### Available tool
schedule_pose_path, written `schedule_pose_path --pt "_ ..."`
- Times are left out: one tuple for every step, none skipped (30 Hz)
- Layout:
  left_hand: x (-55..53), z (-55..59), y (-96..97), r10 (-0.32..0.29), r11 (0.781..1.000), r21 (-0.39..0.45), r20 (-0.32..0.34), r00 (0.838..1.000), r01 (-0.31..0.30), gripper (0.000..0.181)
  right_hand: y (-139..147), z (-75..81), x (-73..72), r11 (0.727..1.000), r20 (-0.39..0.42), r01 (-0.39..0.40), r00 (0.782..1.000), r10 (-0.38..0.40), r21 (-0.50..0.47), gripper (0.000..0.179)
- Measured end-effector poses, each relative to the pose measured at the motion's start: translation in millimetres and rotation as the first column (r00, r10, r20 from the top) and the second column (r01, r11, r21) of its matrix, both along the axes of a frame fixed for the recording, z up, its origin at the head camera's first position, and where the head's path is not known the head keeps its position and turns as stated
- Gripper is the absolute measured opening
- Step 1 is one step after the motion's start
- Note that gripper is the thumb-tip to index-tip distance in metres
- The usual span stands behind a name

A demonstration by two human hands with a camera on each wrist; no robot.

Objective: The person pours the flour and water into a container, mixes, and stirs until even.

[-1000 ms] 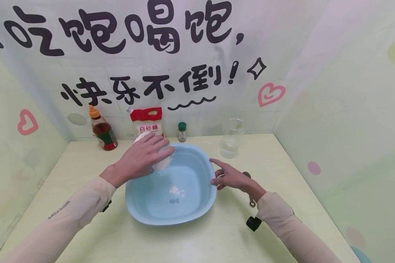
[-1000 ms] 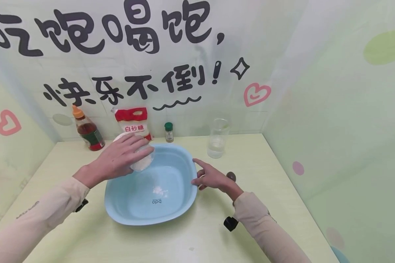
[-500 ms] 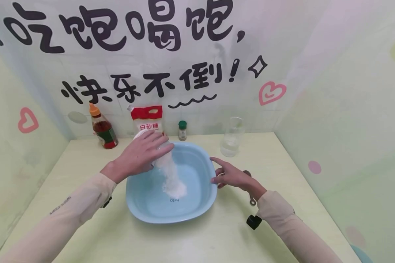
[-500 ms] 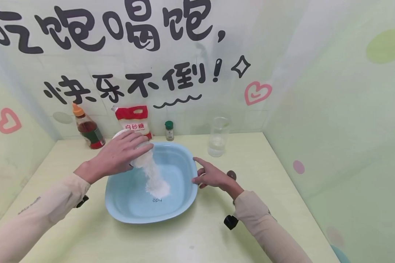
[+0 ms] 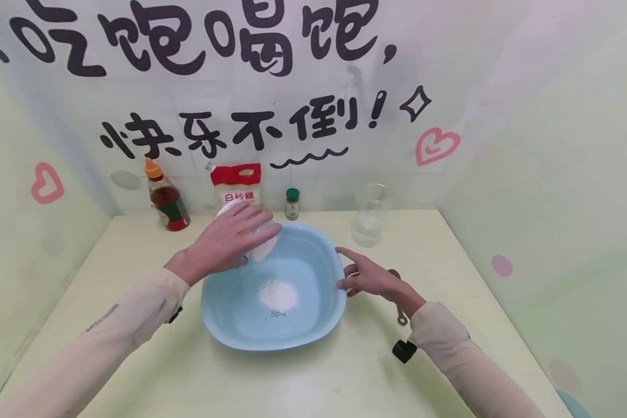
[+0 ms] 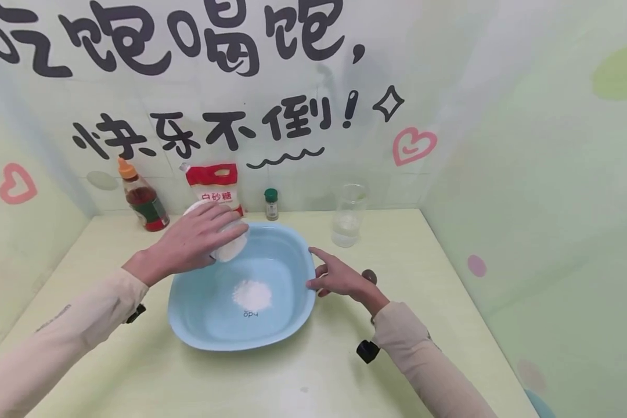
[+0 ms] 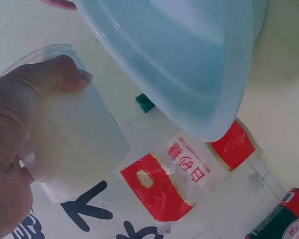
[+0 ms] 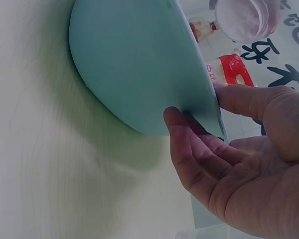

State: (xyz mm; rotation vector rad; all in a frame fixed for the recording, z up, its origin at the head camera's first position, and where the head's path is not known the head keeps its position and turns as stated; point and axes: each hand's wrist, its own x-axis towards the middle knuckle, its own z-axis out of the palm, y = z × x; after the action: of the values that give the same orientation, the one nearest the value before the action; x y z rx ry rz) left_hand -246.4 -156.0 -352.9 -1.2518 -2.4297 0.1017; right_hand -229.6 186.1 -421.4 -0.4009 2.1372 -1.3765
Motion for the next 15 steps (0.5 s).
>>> schedule_pose_path --pt "-1.2 0.2 0.7 0.001 1.000 0.000 0.002 1.000 -0.001 0.086 0.5 -0.1 0.3 1.000 0.000 0.005 1.000 -0.005 0.001 0.085" --pt "-2.3 0.0 1.2 0.002 1.000 -0.003 0.002 1.000 -0.002 0.086 1.0 0.0 0.7 1.000 0.004 0.011 1.000 -0.011 0.002 0.085" --pt "-2.9 -0.2 1.3 0.002 1.000 -0.002 0.006 1.000 -0.002 0.085 1.3 -0.2 1.2 1.000 0.008 0.014 1.000 -0.014 0.003 0.085" --pt "-3.3 -0.7 1.1 0.004 1.000 -0.001 0.010 1.000 -0.004 0.085 1.4 -0.3 1.6 1.000 0.012 0.016 1.000 -0.016 0.004 0.085" --pt "-3.3 -1.3 0.8 0.003 1.000 -0.003 0.011 1.000 -0.003 0.084 1.4 -0.5 2.0 1.000 0.013 0.017 1.000 -0.017 0.006 0.085" --pt "-2.6 -1.5 0.3 0.004 1.000 -0.004 0.012 1.000 -0.003 0.084 1.2 -0.1 2.3 1.000 0.014 0.016 1.000 -0.016 0.009 0.085" --pt "-1.7 -1.2 -0.1 0.003 1.000 -0.004 0.009 1.000 -0.003 0.084 0.7 0.5 2.3 1.000 0.011 0.013 1.000 -0.013 0.011 0.085" --pt "-0.8 -0.5 -0.4 0.001 1.000 -0.003 0.005 1.000 -0.001 0.084 0.3 1.3 2.0 1.000 0.008 0.009 1.000 -0.009 0.012 0.085" --pt "0.0 0.5 -0.5 -0.003 1.000 0.000 0.001 1.000 0.003 0.085 -0.2 2.1 1.5 1.000 0.003 0.004 1.000 -0.004 0.012 0.085" --pt "0.8 0.5 -0.1 -0.010 1.000 0.004 -0.003 1.000 0.010 0.085 -0.2 1.9 1.4 1.000 0.001 0.000 1.000 0.000 0.014 0.085" --pt "1.4 0.6 0.5 -0.017 1.000 0.007 -0.010 1.000 0.017 0.085 -0.1 1.7 1.2 1.000 -0.001 -0.001 1.000 0.001 0.015 0.085" --pt "1.8 1.0 1.2 -0.025 1.000 0.009 -0.018 1.000 0.025 0.086 0.0 1.5 1.0 1.000 -0.002 -0.002 1.000 0.002 0.015 0.085" --pt "1.9 1.1 1.7 -0.033 0.999 0.011 -0.025 0.999 0.033 0.086 0.0 1.2 0.7 1.000 -0.002 -0.002 1.000 0.002 0.015 0.085" --pt "1.9 1.1 2.3 -0.039 0.999 0.009 -0.032 0.999 0.040 0.087 0.1 0.8 0.4 1.000 -0.002 -0.003 1.000 0.003 0.015 0.085" --pt "1.9 1.0 2.7 -0.045 0.999 0.005 -0.038 0.998 0.045 0.088 0.1 0.5 0.3 1.000 -0.002 -0.004 1.000 0.004 0.016 0.085"
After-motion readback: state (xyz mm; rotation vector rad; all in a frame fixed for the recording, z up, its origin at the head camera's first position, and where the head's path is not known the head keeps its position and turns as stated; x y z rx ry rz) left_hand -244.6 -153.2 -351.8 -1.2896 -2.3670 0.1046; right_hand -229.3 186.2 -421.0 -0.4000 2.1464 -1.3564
